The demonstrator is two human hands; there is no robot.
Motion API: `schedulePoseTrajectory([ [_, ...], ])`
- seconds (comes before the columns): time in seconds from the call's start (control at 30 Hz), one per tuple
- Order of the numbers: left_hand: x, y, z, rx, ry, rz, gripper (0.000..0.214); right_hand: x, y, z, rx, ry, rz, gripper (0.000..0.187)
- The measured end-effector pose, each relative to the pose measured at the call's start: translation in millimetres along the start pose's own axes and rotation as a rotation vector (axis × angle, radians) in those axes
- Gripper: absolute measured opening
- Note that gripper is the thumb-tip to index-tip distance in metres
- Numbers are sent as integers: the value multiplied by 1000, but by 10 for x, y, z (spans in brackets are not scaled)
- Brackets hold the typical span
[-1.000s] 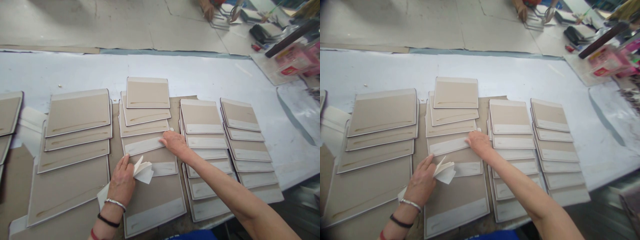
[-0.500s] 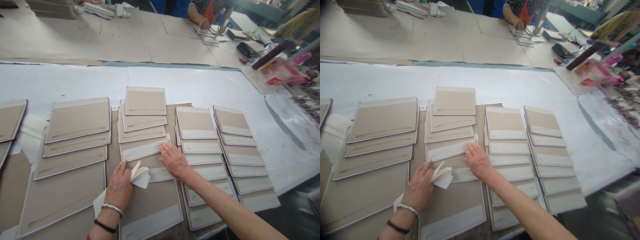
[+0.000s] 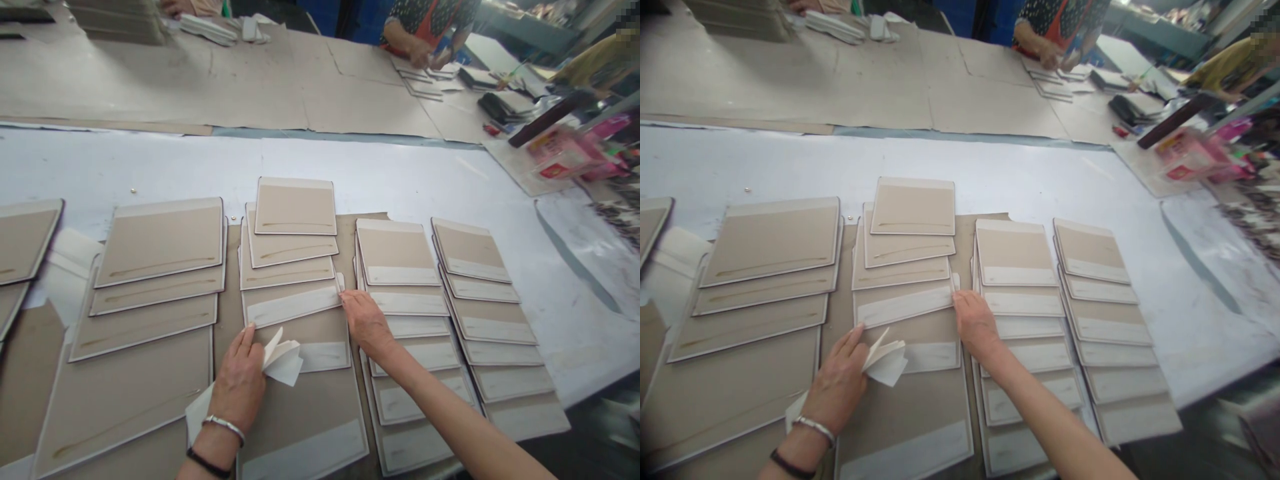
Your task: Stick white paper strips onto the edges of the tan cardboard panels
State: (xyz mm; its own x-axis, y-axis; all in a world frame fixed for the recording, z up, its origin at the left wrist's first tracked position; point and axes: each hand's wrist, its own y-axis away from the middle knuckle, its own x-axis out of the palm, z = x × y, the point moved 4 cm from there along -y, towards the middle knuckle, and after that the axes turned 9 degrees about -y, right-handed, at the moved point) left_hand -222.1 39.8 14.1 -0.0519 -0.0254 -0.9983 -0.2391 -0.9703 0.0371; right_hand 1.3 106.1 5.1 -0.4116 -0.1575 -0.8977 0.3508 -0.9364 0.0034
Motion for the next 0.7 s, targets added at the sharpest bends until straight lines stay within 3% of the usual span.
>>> schedulePoseTrajectory([
  [0.27, 9, 4, 4, -24, 8, 19, 25, -52, -299, 7, 80, 42, -29, 27],
  [0.37, 17, 8, -7, -34, 22, 16, 26, -37, -291, 134, -38, 41, -49, 30],
  [0.43, 28, 15, -1, -54, 51, 6, 26, 26, -228, 216, -189, 15, 8, 31],
  [0.5, 26, 18, 36, -77, 132, -3, 27, 75, -172, 212, -252, 1, 48, 30],
  [0.6, -4, -18, 210, -206, 356, 46, 27, 39, -215, 48, -86, -1, -16, 27],
  [0.7, -43, -123, 511, -517, 515, 195, 18, -45, -400, -84, 103, -4, -43, 26],
])
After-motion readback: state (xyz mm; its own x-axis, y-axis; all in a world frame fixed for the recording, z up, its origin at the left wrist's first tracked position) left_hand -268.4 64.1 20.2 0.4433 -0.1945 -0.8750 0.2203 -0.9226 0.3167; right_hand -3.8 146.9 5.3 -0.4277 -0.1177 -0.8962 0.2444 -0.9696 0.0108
